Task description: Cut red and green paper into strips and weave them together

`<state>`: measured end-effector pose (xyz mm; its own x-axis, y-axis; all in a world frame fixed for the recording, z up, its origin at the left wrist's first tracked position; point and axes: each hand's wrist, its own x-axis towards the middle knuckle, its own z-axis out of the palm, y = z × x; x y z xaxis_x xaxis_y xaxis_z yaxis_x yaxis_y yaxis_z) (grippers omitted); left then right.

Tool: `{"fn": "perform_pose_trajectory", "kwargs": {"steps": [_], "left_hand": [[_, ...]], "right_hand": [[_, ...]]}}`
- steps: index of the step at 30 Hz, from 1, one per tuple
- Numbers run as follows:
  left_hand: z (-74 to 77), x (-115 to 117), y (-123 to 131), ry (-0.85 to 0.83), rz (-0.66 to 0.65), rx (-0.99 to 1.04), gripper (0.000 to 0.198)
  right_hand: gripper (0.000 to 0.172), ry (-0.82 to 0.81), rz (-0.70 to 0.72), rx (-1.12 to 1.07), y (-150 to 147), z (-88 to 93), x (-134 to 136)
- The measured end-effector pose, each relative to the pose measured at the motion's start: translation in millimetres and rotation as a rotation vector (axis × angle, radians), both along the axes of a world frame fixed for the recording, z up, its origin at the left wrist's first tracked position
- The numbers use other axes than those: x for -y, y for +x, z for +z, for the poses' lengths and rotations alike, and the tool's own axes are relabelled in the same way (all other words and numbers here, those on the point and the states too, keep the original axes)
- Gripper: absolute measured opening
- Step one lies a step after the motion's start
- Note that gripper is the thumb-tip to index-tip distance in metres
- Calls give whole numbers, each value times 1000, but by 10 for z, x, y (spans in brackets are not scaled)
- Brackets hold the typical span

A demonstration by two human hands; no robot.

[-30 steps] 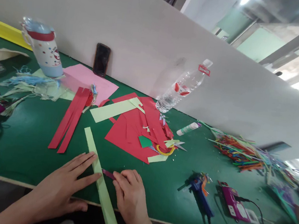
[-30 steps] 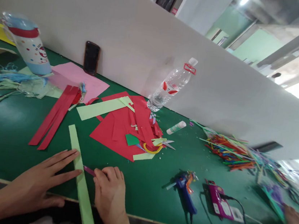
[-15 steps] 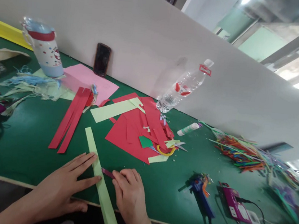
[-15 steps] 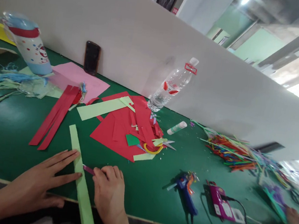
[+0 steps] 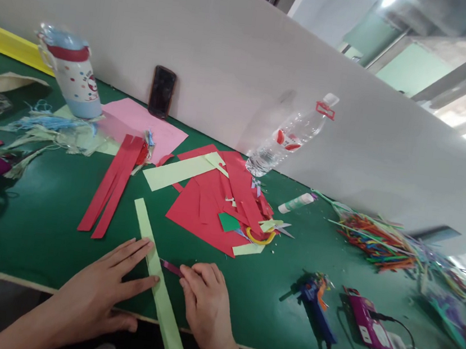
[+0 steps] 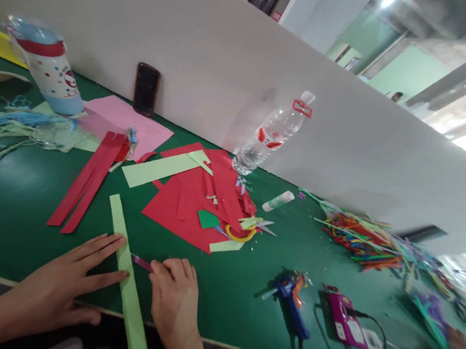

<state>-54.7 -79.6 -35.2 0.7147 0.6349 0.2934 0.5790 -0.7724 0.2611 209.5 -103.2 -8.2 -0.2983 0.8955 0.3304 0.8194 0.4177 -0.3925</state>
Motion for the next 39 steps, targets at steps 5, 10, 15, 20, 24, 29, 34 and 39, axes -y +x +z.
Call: {"fn": "perform_pose_trajectory", "kwargs": {"steps": [5, 10, 15, 20, 24, 29, 34, 39], "left_hand": [[18, -6, 6, 28, -8, -32, 77], [15, 0, 1, 38, -18, -42, 76], [31, 0, 20, 43, 3, -80, 87], [110, -17, 40, 12, -20, -96, 89], [125, -18, 27, 21, -19, -103, 83], [62, -29, -11, 70, -13, -115, 82], [35, -39, -35, 60, -20, -126, 84], [49, -33, -54, 62, -32, -128, 83]], "right_hand": [[22, 16, 21, -9, -35, 5, -19], [22, 35, -1, 8, -55, -11, -55], [22, 37, -4, 5, -37, -21, -70], [22, -16, 24, -13, 5, 27, -2], [22, -37, 30, -28, 50, 30, 76], [21, -18, 28, -34, 67, -4, 96], [21, -2, 37, -26, 22, 0, 80], [20, 20, 37, -19, 1, 2, 51]]}}
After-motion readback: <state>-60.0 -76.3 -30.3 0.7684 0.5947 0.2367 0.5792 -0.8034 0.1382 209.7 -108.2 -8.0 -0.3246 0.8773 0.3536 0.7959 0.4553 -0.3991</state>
